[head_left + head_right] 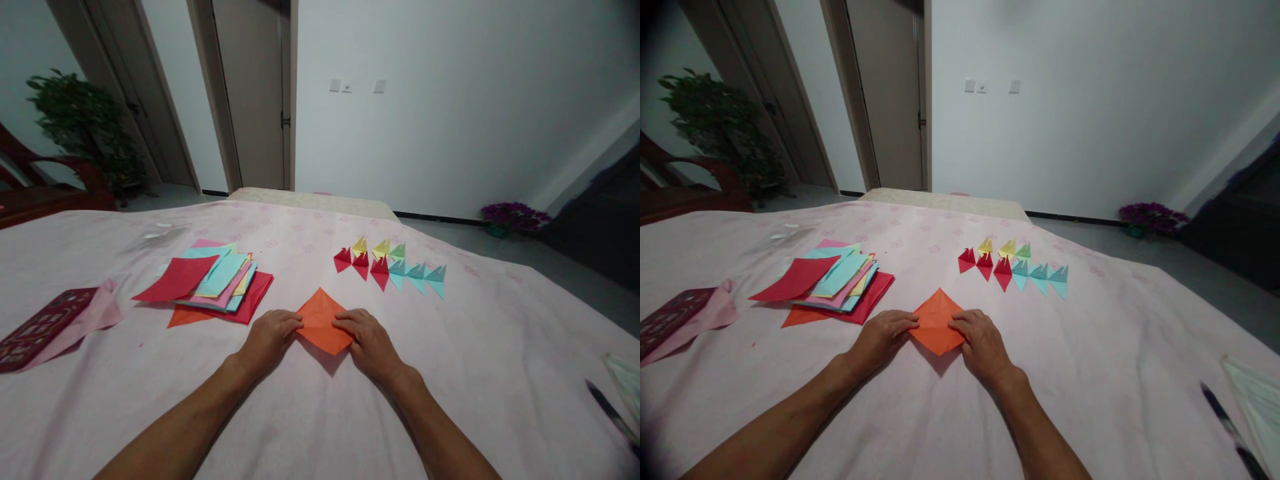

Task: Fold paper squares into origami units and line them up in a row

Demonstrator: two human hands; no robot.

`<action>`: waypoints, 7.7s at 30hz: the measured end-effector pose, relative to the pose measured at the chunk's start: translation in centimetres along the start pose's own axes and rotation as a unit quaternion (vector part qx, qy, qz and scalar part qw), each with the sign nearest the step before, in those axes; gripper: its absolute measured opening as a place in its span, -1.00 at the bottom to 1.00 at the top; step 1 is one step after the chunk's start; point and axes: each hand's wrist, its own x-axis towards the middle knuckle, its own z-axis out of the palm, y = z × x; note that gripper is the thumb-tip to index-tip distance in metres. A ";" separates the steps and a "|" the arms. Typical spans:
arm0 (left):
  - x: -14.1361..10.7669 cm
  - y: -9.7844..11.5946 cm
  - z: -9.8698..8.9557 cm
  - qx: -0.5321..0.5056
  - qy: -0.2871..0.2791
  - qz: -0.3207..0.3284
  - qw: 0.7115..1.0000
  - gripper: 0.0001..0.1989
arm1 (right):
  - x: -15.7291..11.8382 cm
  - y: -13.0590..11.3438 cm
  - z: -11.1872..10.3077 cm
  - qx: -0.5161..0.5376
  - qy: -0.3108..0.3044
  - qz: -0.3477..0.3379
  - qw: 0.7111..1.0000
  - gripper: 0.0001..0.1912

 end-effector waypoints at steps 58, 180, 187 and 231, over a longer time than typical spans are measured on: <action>5.2 4.6 6.3 0.095 -0.129 0.027 0.987 -0.26 | 1.7 0.9 1.9 -0.016 -0.073 -0.014 0.997 -0.35; 4.5 3.1 4.4 0.046 -0.126 0.042 0.990 -0.39 | 2.9 1.6 0.7 -0.050 0.126 -0.081 0.987 -0.59; 7.0 1.2 5.0 0.091 -0.113 -0.010 0.989 -0.48 | 2.0 1.3 2.9 -0.074 -0.028 -0.027 0.997 -0.40; 5.4 1.8 2.3 -0.449 0.158 -0.342 0.810 -0.53 | 3.1 1.5 -0.5 0.554 0.166 0.215 0.787 -0.20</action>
